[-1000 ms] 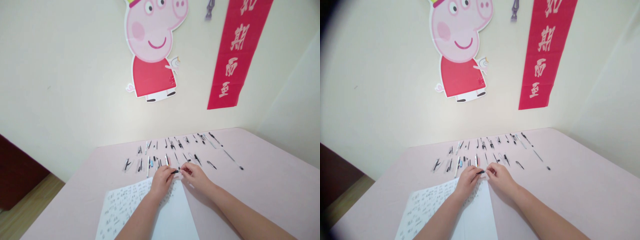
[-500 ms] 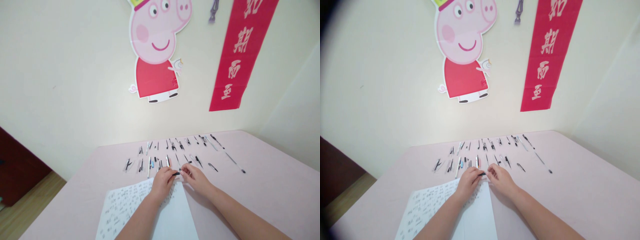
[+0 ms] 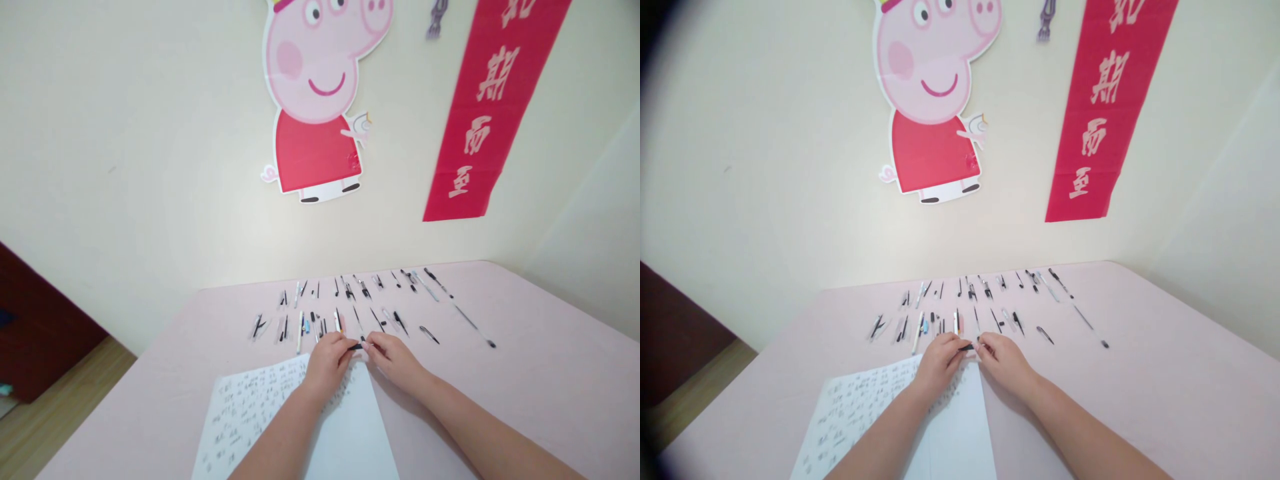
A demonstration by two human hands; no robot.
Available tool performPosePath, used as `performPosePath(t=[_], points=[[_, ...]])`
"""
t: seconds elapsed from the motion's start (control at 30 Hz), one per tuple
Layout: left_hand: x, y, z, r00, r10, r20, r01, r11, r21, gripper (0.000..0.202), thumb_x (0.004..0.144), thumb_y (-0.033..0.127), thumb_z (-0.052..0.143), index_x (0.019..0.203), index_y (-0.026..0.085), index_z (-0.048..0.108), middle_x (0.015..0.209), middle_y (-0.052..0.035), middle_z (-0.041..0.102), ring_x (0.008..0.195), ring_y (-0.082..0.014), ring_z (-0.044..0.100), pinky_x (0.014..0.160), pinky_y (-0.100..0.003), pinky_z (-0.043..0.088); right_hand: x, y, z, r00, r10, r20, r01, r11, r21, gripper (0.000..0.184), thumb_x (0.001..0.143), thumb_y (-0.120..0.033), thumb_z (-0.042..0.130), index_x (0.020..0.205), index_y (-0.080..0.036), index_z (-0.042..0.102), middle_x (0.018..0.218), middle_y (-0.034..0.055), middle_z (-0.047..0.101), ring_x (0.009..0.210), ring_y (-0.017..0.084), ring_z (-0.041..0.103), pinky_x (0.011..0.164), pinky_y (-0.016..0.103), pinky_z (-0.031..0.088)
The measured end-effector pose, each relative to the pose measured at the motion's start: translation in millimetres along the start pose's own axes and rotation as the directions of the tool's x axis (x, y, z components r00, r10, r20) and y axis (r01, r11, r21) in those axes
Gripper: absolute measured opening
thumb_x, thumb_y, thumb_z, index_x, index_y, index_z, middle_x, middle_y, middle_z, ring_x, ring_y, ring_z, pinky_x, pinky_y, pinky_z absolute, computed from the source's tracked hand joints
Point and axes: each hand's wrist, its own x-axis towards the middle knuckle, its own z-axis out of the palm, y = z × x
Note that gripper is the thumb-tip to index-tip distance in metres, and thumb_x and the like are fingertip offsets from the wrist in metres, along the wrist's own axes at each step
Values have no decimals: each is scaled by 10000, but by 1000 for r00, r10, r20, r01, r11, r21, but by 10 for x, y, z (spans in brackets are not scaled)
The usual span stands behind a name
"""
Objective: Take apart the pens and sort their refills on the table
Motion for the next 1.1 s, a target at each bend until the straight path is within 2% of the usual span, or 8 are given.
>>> performPosePath(t=[0.2,0.3,0.47,0.53,0.63,0.73,0.97,1.1], points=[[-1,-3,-3,1000,3,-15,-3,1000,-6,244,828,173,472,1002,209,639,849,-55,607,839,-175,533,743,-300,427,-32,-17,-8,1000,18,3,-19,994,109,104,837,-291,446,841,-199,495,717,-5,559,644,140,512,588,246,369],[1,16,-19,1000,7,-19,-7,1000,-6,240,833,184,468,998,206,641,842,-59,608,835,-176,537,739,-300,431,-33,-13,-2,1000,8,-2,-8,996,90,98,837,-265,432,805,-198,497,706,-6,551,634,140,503,584,249,365],[0,31,-35,1000,22,-22,-22,1000,0,238,835,185,466,993,207,643,831,-58,609,825,-172,542,731,-295,433,-13,-1,-2,1000,-3,-1,3,999,33,286,878,-330,363,644,-195,457,604,-10,493,608,144,473,588,257,357],[1,31,-34,1000,17,-17,-17,1000,0,238,832,176,469,990,203,644,837,-59,612,827,-173,543,735,-296,433,-14,-13,-16,1000,10,-6,-9,998,59,293,888,-349,343,671,-196,466,601,-13,493,605,142,476,584,253,360],[0,25,-26,1000,4,-20,-4,1000,-12,240,833,179,470,997,203,643,844,-61,614,836,-175,543,740,-299,434,-27,-34,-32,1000,12,-9,-11,992,126,179,870,-320,390,793,-197,494,675,-10,537,629,136,500,599,248,376],[-2,17,-15,999,-3,-33,2,1000,-16,240,837,197,468,999,209,644,845,-60,614,833,-174,543,733,-297,437,-35,-25,-20,1000,7,-11,-5,993,120,104,840,-269,427,817,-198,500,706,-5,553,634,137,506,589,247,377],[-4,17,-14,999,8,-32,-8,1000,3,238,830,181,473,993,212,644,833,-55,611,831,-175,542,734,-297,435,-13,19,12,1000,1,-24,0,999,37,249,870,-318,394,684,-191,499,614,-12,523,602,140,484,588,255,364],[-9,9,-11,1000,2,-25,-2,1000,1,234,827,177,480,993,210,641,844,-54,608,839,-176,540,738,-296,432,-23,-3,-5,1000,6,-22,-5,998,61,190,869,-321,405,778,-196,515,671,-7,554,623,142,505,600,253,366]])
